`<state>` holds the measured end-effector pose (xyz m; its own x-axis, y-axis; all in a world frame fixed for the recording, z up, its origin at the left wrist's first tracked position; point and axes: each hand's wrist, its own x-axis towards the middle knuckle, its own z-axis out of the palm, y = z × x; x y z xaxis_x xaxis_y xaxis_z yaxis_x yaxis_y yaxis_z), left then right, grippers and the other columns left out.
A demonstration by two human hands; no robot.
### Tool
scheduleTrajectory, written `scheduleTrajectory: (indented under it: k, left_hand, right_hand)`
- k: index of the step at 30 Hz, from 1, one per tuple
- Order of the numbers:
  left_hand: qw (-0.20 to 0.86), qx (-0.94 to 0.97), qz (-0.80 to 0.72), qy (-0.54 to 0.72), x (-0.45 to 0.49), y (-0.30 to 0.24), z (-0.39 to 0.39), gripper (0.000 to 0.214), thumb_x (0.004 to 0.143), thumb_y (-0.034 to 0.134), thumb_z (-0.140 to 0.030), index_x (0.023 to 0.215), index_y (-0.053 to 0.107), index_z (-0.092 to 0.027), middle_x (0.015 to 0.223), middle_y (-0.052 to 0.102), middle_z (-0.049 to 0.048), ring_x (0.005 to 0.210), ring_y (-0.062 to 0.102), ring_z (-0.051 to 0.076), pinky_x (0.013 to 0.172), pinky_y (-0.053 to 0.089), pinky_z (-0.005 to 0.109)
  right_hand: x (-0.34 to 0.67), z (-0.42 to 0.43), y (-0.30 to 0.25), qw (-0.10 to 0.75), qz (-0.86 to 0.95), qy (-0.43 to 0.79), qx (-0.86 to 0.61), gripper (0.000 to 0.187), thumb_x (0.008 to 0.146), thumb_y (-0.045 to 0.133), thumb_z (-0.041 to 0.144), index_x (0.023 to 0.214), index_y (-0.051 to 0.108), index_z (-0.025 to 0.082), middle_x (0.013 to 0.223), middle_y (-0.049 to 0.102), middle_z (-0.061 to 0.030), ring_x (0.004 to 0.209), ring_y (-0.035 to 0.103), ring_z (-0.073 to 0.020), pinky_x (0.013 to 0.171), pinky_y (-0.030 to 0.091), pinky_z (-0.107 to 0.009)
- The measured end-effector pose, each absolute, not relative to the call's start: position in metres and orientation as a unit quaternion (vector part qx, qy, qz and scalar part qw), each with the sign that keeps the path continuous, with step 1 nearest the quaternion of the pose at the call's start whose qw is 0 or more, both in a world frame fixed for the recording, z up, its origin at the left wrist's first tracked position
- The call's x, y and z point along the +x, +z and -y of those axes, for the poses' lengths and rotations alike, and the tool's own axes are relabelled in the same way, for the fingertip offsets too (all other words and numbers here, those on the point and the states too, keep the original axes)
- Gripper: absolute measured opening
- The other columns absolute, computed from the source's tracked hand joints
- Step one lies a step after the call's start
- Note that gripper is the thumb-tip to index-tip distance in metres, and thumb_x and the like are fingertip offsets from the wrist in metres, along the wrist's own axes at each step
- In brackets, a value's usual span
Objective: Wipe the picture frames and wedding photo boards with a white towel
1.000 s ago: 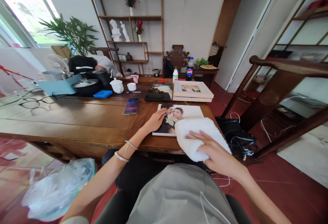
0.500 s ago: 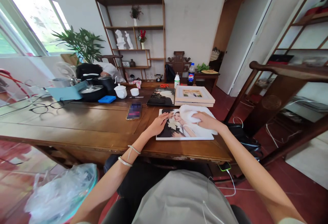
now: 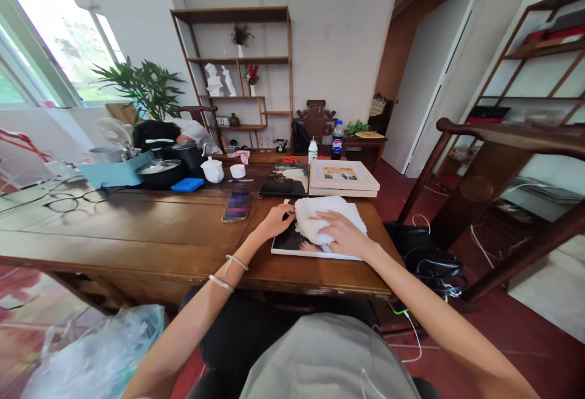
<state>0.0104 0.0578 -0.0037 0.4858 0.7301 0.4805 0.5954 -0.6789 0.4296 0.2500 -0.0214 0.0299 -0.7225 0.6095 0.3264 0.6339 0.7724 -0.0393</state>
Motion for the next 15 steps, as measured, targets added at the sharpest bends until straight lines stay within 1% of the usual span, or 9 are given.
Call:
scheduleTrajectory:
  k: [2, 4, 6, 8, 10, 13, 15]
  left_hand:
    - [0.090, 0.855, -0.374, 0.349, 0.010, -0.006, -0.058, 0.019, 0.083, 0.052, -0.020, 0.092, 0.068, -0.015, 0.107, 0.069, 0.0106, 0.103, 0.062, 0.023, 0.096, 0.046, 0.037]
    - [0.086, 0.853, -0.366, 0.363, 0.010, -0.009, -0.057, 0.020, 0.085, 0.051, -0.022, 0.096, 0.067, -0.016, 0.112, 0.067, 0.0102, 0.108, 0.060, 0.022, 0.098, 0.044, 0.037]
    - [0.089, 0.851, -0.372, 0.361, 0.010, -0.012, -0.055, 0.022, 0.086, 0.050, -0.021, 0.100, 0.067, -0.017, 0.115, 0.066, 0.0095, 0.112, 0.058, 0.022, 0.100, 0.043, 0.038]
    - [0.093, 0.849, -0.380, 0.355, 0.011, -0.014, -0.054, 0.023, 0.086, 0.050, -0.021, 0.102, 0.066, -0.017, 0.116, 0.065, 0.0098, 0.113, 0.057, 0.023, 0.100, 0.042, 0.040]
    - [0.094, 0.846, -0.385, 0.358, 0.013, -0.013, -0.054, 0.024, 0.086, 0.050, -0.020, 0.103, 0.066, -0.017, 0.117, 0.065, 0.0103, 0.113, 0.057, 0.023, 0.100, 0.042, 0.041]
    - [0.097, 0.839, -0.389, 0.369, 0.014, -0.013, -0.054, 0.023, 0.085, 0.050, -0.019, 0.100, 0.067, -0.018, 0.117, 0.065, 0.0095, 0.112, 0.059, 0.023, 0.100, 0.043, 0.041]
    - [0.103, 0.835, -0.391, 0.374, 0.015, -0.014, -0.053, 0.022, 0.084, 0.050, -0.019, 0.097, 0.068, -0.019, 0.115, 0.066, 0.0081, 0.109, 0.060, 0.022, 0.099, 0.044, 0.040]
  right_hand:
    - [0.249, 0.019, 0.029, 0.170, 0.919, -0.038, -0.353, 0.039, 0.061, 0.051, 0.005, 0.092, 0.071, 0.020, 0.132, 0.056, -0.0091, 0.131, 0.040, -0.0255, 0.107, 0.029, -0.044]
    - [0.253, 0.016, 0.030, 0.165, 0.900, -0.051, -0.401, 0.039, 0.065, 0.051, 0.006, 0.097, 0.070, 0.018, 0.128, 0.058, -0.0128, 0.130, 0.042, -0.0266, 0.105, 0.031, -0.043]
    - [0.261, 0.012, 0.033, 0.149, 0.867, -0.074, -0.469, 0.039, 0.069, 0.051, 0.008, 0.103, 0.067, 0.015, 0.124, 0.060, -0.0164, 0.125, 0.047, -0.0282, 0.102, 0.035, -0.043]
    - [0.268, 0.009, 0.037, 0.136, 0.827, -0.097, -0.536, 0.041, 0.072, 0.049, 0.008, 0.109, 0.065, 0.015, 0.120, 0.061, -0.0180, 0.118, 0.052, -0.0291, 0.098, 0.038, -0.043]
    - [0.273, 0.011, 0.041, 0.126, 0.800, -0.108, -0.577, 0.043, 0.073, 0.048, 0.009, 0.113, 0.064, 0.014, 0.117, 0.062, -0.0188, 0.115, 0.054, -0.0296, 0.095, 0.040, -0.044]
    - [0.271, 0.030, 0.042, 0.117, 0.800, -0.092, -0.581, 0.041, 0.072, 0.048, 0.008, 0.110, 0.064, 0.013, 0.116, 0.062, -0.0196, 0.122, 0.048, -0.0312, 0.097, 0.038, -0.047]
    - [0.265, 0.053, 0.038, 0.126, 0.819, -0.066, -0.555, 0.042, 0.069, 0.048, 0.006, 0.106, 0.066, 0.014, 0.126, 0.058, -0.0183, 0.129, 0.040, -0.0318, 0.102, 0.032, -0.051]
